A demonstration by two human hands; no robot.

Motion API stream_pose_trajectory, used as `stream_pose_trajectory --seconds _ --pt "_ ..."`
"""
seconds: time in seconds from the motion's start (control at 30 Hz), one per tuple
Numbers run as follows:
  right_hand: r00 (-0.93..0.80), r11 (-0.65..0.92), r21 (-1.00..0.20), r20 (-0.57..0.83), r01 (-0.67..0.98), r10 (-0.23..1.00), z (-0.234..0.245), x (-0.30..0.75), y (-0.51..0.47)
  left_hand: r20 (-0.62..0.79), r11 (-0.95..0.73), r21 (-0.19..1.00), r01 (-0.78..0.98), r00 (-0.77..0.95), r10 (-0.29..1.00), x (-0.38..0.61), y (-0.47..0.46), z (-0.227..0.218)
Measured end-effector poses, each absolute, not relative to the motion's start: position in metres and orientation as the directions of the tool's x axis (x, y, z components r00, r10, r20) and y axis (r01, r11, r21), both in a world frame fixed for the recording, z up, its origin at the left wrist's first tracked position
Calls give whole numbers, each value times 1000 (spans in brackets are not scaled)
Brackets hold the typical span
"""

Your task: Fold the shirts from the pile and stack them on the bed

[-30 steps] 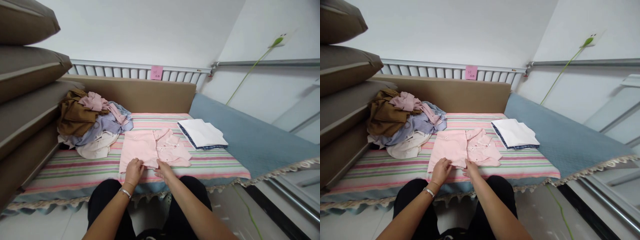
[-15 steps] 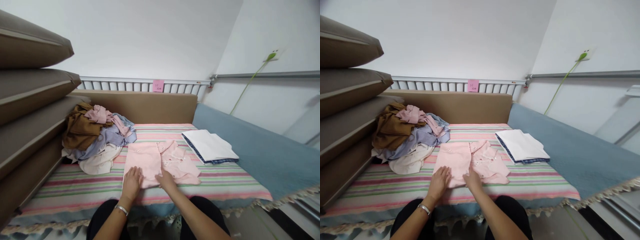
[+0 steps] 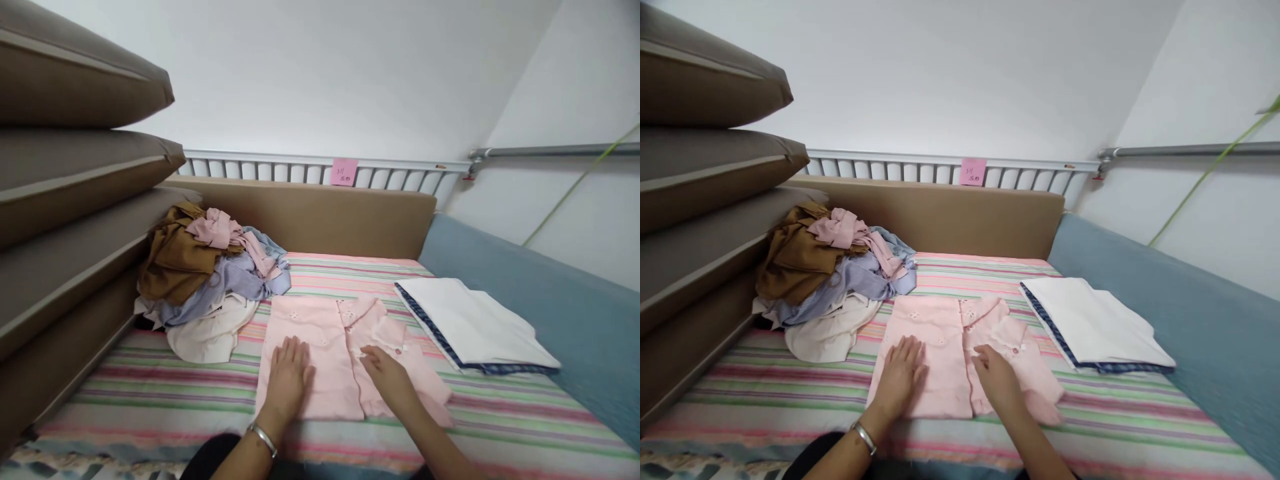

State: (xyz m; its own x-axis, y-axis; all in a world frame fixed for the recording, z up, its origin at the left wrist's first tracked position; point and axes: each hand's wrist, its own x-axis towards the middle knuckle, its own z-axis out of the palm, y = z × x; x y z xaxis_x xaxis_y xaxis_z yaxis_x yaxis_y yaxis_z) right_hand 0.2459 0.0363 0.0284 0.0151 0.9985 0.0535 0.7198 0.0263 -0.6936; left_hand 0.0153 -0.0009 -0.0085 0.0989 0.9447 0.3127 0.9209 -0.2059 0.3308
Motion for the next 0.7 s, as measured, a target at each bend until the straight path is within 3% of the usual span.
stream_pose_trajectory --seconds 0.1,0.27,0.4,0.7 --pt "-151 229 -658 175 717 973 54 217 77 307 -223 391 893 101 946 26 11 -14" --pt "-452 500 -389 214 774 866 62 121 167 322 -216 489 845 55 945 32 26 -24" --pt "-517 539 -268 152 799 842 39 47 226 314 -221 524 823 55 948 32 38 -28" --pt "-617 620 -233 94 749 781 -6 16 265 264 -155 550 821 5 965 38 39 -23"
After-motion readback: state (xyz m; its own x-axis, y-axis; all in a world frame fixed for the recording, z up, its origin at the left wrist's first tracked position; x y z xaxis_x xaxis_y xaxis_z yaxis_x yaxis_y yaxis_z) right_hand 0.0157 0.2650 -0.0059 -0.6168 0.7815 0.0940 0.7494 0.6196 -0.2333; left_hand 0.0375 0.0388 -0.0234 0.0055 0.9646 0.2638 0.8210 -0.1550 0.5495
